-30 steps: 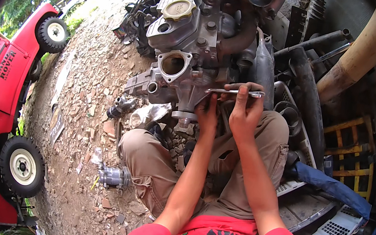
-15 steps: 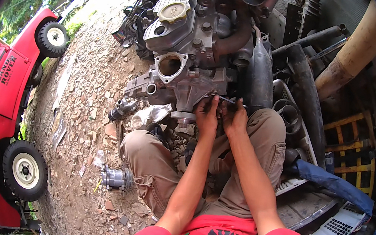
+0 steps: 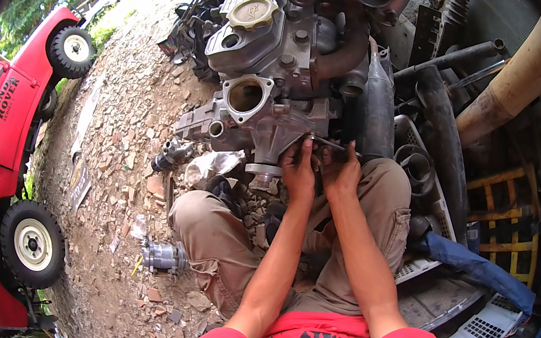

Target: The person sits on the ground and uses a wrench to loosen and remove bolts from a car engine. They detach a metal component, place it aside, and continue to remove additional bolts from the engine block.

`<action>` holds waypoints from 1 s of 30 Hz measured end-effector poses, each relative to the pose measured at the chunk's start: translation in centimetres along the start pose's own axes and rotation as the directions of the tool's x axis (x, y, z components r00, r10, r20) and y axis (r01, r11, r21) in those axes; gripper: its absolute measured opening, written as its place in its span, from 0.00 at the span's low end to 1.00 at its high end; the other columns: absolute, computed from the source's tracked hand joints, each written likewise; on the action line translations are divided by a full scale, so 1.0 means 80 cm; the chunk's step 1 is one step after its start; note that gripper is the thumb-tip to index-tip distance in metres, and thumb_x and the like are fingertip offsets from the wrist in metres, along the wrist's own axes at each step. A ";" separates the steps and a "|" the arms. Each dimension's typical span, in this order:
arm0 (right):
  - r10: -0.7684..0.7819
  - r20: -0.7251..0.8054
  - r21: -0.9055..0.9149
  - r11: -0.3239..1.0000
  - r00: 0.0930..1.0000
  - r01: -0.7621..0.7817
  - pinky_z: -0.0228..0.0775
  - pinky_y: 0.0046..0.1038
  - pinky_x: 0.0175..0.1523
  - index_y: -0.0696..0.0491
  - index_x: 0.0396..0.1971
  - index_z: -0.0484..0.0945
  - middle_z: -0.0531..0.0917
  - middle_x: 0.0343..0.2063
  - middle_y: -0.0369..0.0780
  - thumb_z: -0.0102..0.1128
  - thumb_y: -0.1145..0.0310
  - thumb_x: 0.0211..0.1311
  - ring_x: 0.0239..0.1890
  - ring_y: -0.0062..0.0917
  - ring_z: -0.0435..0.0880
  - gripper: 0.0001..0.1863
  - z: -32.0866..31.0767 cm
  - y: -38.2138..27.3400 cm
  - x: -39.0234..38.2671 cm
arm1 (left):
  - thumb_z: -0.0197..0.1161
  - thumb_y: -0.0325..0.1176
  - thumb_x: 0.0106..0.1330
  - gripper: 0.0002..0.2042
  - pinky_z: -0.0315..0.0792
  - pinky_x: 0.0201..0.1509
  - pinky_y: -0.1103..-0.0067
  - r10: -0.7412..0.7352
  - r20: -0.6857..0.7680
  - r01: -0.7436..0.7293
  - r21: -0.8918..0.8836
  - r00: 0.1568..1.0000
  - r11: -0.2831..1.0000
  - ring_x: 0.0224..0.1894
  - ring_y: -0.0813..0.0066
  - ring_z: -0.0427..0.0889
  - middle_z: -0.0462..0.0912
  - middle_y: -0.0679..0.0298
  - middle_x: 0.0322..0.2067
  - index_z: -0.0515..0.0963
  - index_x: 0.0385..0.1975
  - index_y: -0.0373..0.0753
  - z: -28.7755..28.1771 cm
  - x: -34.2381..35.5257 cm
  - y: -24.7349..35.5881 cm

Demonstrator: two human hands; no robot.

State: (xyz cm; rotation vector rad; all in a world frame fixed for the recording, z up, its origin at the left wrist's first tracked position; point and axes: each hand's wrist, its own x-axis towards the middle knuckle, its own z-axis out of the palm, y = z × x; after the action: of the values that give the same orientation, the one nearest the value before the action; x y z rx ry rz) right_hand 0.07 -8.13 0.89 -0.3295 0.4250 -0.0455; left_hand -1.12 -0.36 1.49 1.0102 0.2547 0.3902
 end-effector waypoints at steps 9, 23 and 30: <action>-0.065 0.007 -0.037 0.997 0.998 0.066 0.79 0.30 0.42 0.57 0.41 0.69 0.80 0.38 0.46 0.50 0.55 0.72 0.36 0.31 0.81 0.18 0.009 -0.006 -0.010 | 0.66 0.37 0.65 0.10 0.61 0.20 0.86 0.002 0.012 -0.003 0.029 1.000 1.000 0.17 0.87 0.70 0.79 0.69 0.23 0.79 0.31 0.37 -0.001 0.003 0.000; -0.249 0.075 -0.239 0.936 0.966 0.260 0.82 0.31 0.38 0.56 0.43 0.65 0.80 0.35 0.46 0.49 0.57 0.73 0.33 0.31 0.84 0.16 0.037 -0.023 -0.030 | 0.65 0.40 0.66 0.11 0.61 0.21 0.86 -0.004 0.006 0.004 0.042 1.000 0.999 0.18 0.86 0.69 0.77 0.70 0.22 0.80 0.34 0.38 -0.002 0.009 -0.015; -0.424 0.532 -0.390 0.646 0.733 0.656 0.79 0.25 0.42 0.58 0.43 0.63 0.79 0.40 0.46 0.49 0.69 0.72 0.35 0.25 0.85 0.09 0.066 -0.027 -0.076 | 0.65 0.39 0.66 0.10 0.57 0.23 0.86 -0.011 0.071 0.008 0.047 0.997 0.999 0.20 0.89 0.66 0.75 0.76 0.21 0.81 0.30 0.38 -0.002 0.012 0.002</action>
State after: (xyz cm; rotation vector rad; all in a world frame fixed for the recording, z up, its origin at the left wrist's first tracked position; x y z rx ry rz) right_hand -3.21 -7.87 8.53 -1.0390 -0.1072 -0.4664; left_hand -0.37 0.21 1.55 1.0658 0.2051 0.3401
